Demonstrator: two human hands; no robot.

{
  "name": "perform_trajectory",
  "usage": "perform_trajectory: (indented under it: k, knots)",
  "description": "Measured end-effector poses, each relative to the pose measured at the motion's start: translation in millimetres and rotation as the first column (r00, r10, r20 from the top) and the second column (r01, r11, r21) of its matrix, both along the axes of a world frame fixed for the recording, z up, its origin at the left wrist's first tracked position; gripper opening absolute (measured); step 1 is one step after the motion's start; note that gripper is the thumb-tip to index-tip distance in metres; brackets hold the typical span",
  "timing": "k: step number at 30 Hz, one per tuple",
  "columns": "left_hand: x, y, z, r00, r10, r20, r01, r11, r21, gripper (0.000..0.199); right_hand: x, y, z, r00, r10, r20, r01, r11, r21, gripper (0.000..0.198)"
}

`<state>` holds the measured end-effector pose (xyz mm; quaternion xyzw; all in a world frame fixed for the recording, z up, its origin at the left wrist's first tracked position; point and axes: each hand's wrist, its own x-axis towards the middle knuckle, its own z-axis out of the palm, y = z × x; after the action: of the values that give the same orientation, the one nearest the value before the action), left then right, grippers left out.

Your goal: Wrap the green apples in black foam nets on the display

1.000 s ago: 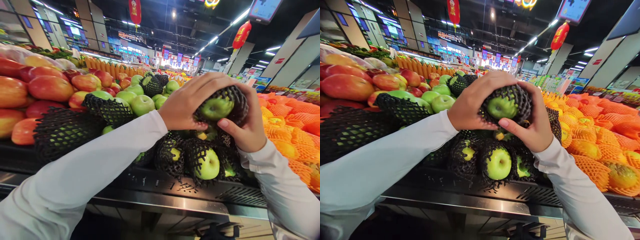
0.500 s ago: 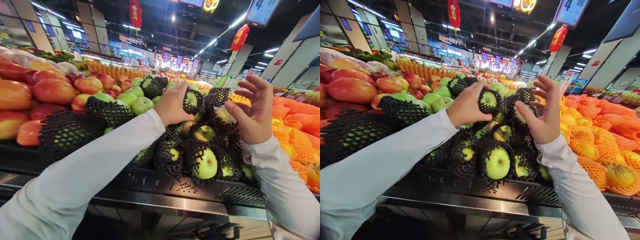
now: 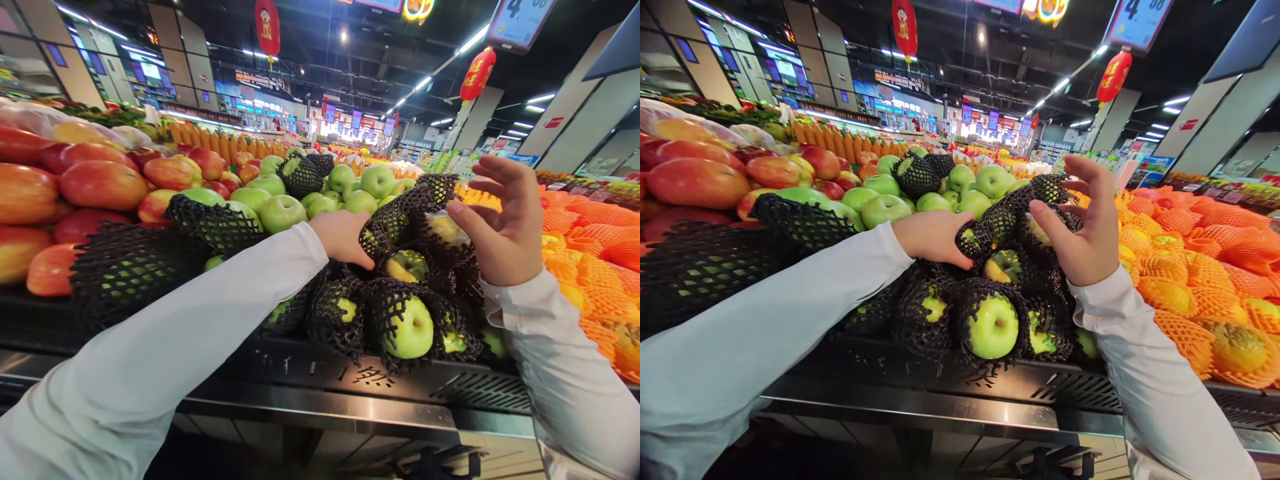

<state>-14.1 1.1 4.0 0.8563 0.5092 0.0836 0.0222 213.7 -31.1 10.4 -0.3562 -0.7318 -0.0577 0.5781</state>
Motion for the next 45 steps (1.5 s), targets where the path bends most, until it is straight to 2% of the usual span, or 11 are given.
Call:
perform_trajectory:
  k: [5,8,12,16,18,20,22,26,33,39,45]
  knots:
    - [-3,6,-2.8,1.000,-0.028,0.015,0.029,0.994,-0.109,0.072,0,0,0,1.000,-0.018,0.012,0.018,1.000,0.007,0.053]
    - [-4,5,-3.4,0.998,-0.059,0.007,0.059,0.992,-0.110,0.074,0,1,0,0.997,-0.049,0.052,0.050,0.999,-0.019,0.052]
    - [-4,1,2.3,0.990,-0.060,0.127,0.051,0.996,0.075,0.070,2,4,-1,0.978,-0.068,0.197,0.093,0.988,-0.124,0.039]
    - [-9,-2,13.1,0.945,0.043,0.323,-0.139,0.950,0.279,0.053,4,8,-1,0.964,-0.054,0.260,0.099,0.982,-0.163,0.032]
    - [-15,0,15.7,0.954,0.213,0.213,-0.267,0.925,0.271,0.042,6,9,-2,0.961,-0.054,0.270,0.097,0.984,-0.150,0.031]
    - [-22,3,15.3,0.947,0.320,0.024,-0.318,0.924,0.210,0.032,7,10,-2,0.957,-0.054,0.284,0.098,0.985,-0.145,0.029]
    - [-28,5,13.4,0.941,0.314,-0.127,-0.295,0.944,0.149,0.027,7,9,-2,0.954,-0.059,0.293,0.108,0.982,-0.154,0.029]
    - [-31,6,9.9,0.939,0.219,-0.266,-0.188,0.972,0.139,0.030,5,6,-1,0.964,-0.068,0.256,0.116,0.977,-0.178,0.024]
    - [-26,14,3.9,0.937,0.239,-0.255,-0.213,0.969,0.124,0.043,4,6,0,0.980,-0.091,0.176,0.124,0.974,-0.188,0.020]
    - [-22,14,8.0,0.908,0.276,-0.315,-0.259,0.961,0.096,0.054,12,10,5,0.917,-0.122,0.380,0.221,0.947,-0.231,0.033]
    - [-18,9,13.9,0.927,0.274,-0.255,-0.270,0.961,0.053,0.052,18,6,13,0.875,-0.157,0.457,0.296,0.921,-0.251,0.040]
